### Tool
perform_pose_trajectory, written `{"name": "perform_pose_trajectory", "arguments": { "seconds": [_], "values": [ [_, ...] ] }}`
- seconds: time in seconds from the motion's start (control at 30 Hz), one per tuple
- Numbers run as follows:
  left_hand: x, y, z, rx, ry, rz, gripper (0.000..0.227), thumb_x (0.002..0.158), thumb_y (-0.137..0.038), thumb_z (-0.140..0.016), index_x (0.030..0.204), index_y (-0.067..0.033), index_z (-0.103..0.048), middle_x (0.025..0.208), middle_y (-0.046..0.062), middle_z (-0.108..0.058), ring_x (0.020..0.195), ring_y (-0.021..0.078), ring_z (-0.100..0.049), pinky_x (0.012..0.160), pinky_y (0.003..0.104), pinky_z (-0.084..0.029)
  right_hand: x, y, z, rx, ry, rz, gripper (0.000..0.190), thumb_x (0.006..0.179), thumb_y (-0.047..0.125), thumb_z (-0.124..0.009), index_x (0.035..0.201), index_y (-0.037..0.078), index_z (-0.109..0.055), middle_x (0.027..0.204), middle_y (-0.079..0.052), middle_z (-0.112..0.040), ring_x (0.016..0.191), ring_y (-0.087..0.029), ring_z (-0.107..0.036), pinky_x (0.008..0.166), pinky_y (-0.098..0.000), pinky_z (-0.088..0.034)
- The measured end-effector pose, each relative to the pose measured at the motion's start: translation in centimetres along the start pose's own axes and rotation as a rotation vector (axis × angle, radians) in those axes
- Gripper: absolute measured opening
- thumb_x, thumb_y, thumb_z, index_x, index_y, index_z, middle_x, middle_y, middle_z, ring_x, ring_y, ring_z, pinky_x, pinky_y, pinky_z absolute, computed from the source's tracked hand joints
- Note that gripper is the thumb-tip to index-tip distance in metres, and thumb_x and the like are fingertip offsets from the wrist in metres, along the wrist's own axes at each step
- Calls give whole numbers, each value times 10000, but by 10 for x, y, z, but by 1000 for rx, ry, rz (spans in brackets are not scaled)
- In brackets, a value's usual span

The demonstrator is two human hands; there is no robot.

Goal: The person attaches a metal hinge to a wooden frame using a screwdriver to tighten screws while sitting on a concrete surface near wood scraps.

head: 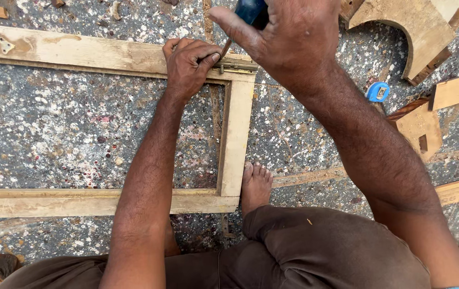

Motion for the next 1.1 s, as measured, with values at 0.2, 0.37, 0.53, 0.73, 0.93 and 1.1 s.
{"name": "perform_pose_trajectory", "arguments": {
  "seconds": [0.2, 0.37, 0.53, 0.73, 0.93, 1.1],
  "values": [
    [0, -1, 2, -31, -28, -23, 144, 1038, -316, -677, 1101, -253, -791, 1073, -75, -776, 1127, 105, -601, 1147, 467, -191, 4, -2, 2, 76, -35, -13, 357, 1034, 387, -817, 1131, 75, -673, 916, -39, -641, 773, -154, -620, 656, -382, -458],
    [1, -4, 3, -23, -26, -39, 132, 1036, -305, -691, 1089, -243, -794, 1058, -60, -774, 1116, 107, -612, 1156, 483, -176, 8, -2, 0, 141, -59, -10, 355, 1031, 357, -818, 1179, 66, -680, 947, -44, -666, 787, -152, -645, 653, -356, -504],
    [1, -1, 1, -12, -38, -54, 126, 1044, -304, -688, 1093, -251, -791, 1057, -70, -777, 1113, 104, -622, 1154, 477, -194, 4, -3, -2, 145, -74, -19, 371, 1038, 374, -817, 1188, 70, -666, 965, -51, -669, 809, -156, -662, 666, -343, -527],
    [1, -2, 2, -4, -37, -42, 124, 1038, -306, -689, 1094, -266, -791, 1037, -73, -775, 1101, 101, -623, 1159, 480, -193, -1, -1, -5, 137, -71, -35, 370, 1041, 374, -827, 1214, 84, -677, 823, -13, -628, 717, -119, -633, 610, -318, -508],
    [0, 0, 1, -12, -33, -23, 118, 1026, -322, -695, 1075, -287, -796, 1030, -76, -780, 1088, 111, -619, 1149, 479, -195, -6, 2, -2, 161, -92, -92, 318, 1050, 337, -809, 1149, 72, -664, 739, 23, -590, 639, -81, -598, 526, -261, -473],
    [1, 0, 2, 1, -25, -41, 107, 1021, -318, -707, 1063, -267, -791, 1044, -67, -772, 1113, 119, -619, 1155, 479, -188, -9, 15, 6, 250, -2, -110, 364, 1083, 329, -859, 1012, 95, -590, 690, 16, -548, 637, -89, -631, 506, -292, -466]
  ]
}}
Point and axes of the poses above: each hand's wrist, its own x-axis towards the middle knuckle, its own z-axis out of the back of the hand, y = z × x, the point moved 5 cm from there along x, towards the middle knuckle
